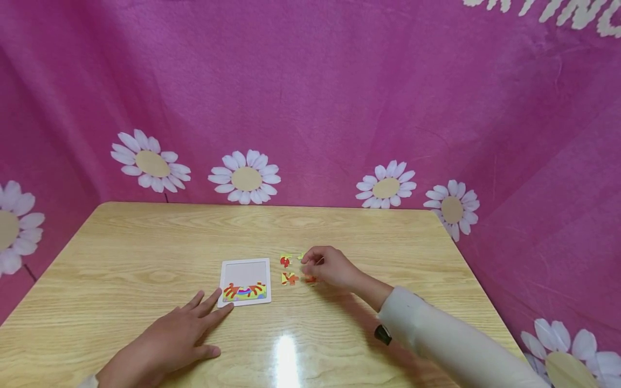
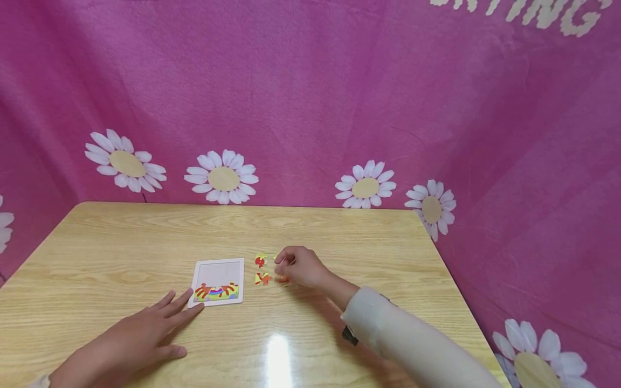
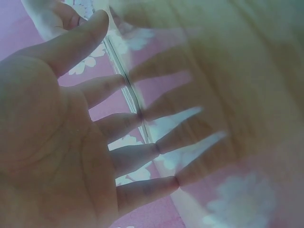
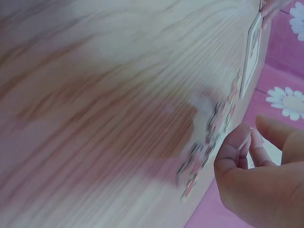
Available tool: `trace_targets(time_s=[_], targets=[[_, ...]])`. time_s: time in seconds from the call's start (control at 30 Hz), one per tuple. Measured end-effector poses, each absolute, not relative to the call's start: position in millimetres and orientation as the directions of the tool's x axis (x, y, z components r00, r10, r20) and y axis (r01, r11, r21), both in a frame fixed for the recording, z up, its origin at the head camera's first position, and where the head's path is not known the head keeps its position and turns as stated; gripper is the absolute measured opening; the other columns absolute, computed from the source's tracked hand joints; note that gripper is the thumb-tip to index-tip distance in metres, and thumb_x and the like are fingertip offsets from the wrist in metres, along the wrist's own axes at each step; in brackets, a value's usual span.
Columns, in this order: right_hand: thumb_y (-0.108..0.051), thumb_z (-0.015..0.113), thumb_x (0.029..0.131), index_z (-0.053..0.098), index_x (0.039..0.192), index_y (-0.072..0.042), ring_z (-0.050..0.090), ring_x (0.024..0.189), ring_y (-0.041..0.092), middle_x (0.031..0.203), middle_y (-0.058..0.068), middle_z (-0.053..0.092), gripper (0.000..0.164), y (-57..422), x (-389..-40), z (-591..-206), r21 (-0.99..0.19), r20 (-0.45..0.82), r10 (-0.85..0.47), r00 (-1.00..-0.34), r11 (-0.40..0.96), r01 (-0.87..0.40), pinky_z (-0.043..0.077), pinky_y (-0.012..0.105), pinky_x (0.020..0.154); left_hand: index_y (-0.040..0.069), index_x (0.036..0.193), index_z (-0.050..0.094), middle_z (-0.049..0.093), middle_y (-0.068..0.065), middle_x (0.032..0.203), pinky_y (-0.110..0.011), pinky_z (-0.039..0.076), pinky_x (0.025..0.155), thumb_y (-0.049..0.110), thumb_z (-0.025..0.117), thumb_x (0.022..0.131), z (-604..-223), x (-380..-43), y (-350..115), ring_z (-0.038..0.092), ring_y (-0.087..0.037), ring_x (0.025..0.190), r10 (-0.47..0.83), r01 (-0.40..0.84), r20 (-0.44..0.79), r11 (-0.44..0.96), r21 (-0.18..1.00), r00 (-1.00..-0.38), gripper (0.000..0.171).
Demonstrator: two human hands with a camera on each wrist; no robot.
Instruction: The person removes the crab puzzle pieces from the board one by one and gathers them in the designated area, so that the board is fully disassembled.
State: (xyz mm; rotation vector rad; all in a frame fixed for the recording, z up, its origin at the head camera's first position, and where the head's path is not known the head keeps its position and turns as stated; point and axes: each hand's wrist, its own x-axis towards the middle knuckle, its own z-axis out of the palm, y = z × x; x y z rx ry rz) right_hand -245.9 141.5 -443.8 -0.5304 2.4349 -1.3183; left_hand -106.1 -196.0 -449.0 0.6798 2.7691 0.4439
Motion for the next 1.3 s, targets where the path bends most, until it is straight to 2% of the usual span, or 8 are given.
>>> trace_targets(time_s=[0.23, 0.67, 1.03, 1.3], targets=[[-0.004, 0.072, 0.094, 0.071, 0.105, 0.002, 0.056, 0.065, 0.012, 0.079, 0.0, 0.062, 0.012, 118, -242, -444, -0.852, -0.105, -0.505, -0.857, 0.49, -0.184, 0.047, 0.023, 0.056, 0.022, 0.155, 0.049, 0.033, -0.015, 0.167, -0.071, 0.042, 0.103, 0.05, 0.077, 0.087, -449, -107, -196, 0.031, -0.053, 0.148, 0.486, 0.409, -0.173, 0.844, 0.349, -0.857, 0.079], [-0.005, 0.074, 0.094, 0.072, 0.103, 0.0, 0.053, 0.072, 0.005, 0.08, -0.004, 0.061, 0.011, 70, -234, -441, -0.841, -0.087, -0.585, -0.807, 0.477, -0.255, 0.044, 0.018, 0.062, 0.023, 0.155, 0.05, 0.033, -0.014, 0.167, -0.072, 0.041, 0.104, 0.051, 0.077, 0.087, -448, -107, -196, 0.031, -0.053, 0.148, 0.483, 0.407, -0.175, 0.846, 0.344, -0.858, 0.078], [-0.005, 0.077, 0.092, 0.073, 0.102, -0.002, 0.056, 0.073, 0.003, 0.079, -0.007, 0.063, 0.011, 31, -223, -443, -0.843, -0.101, -0.604, -0.79, 0.473, -0.254, 0.045, 0.018, 0.069, 0.022, 0.154, 0.051, 0.035, -0.014, 0.166, -0.071, 0.043, 0.102, 0.051, 0.077, 0.087, -450, -107, -196, 0.034, -0.053, 0.146, 0.494, 0.428, -0.15, 0.842, 0.329, -0.856, 0.077], [-0.003, 0.08, 0.088, 0.074, 0.095, -0.007, 0.056, 0.07, -0.002, 0.077, -0.009, 0.066, 0.01, 14, -218, -451, -0.802, -0.08, -0.615, -0.784, 0.507, -0.316, 0.045, 0.016, 0.071, 0.02, 0.153, 0.052, 0.036, -0.016, 0.165, -0.07, 0.045, 0.1, 0.049, 0.077, 0.087, -450, -105, -197, 0.036, -0.054, 0.145, 0.512, 0.455, -0.121, 0.831, 0.322, -0.85, 0.077]])
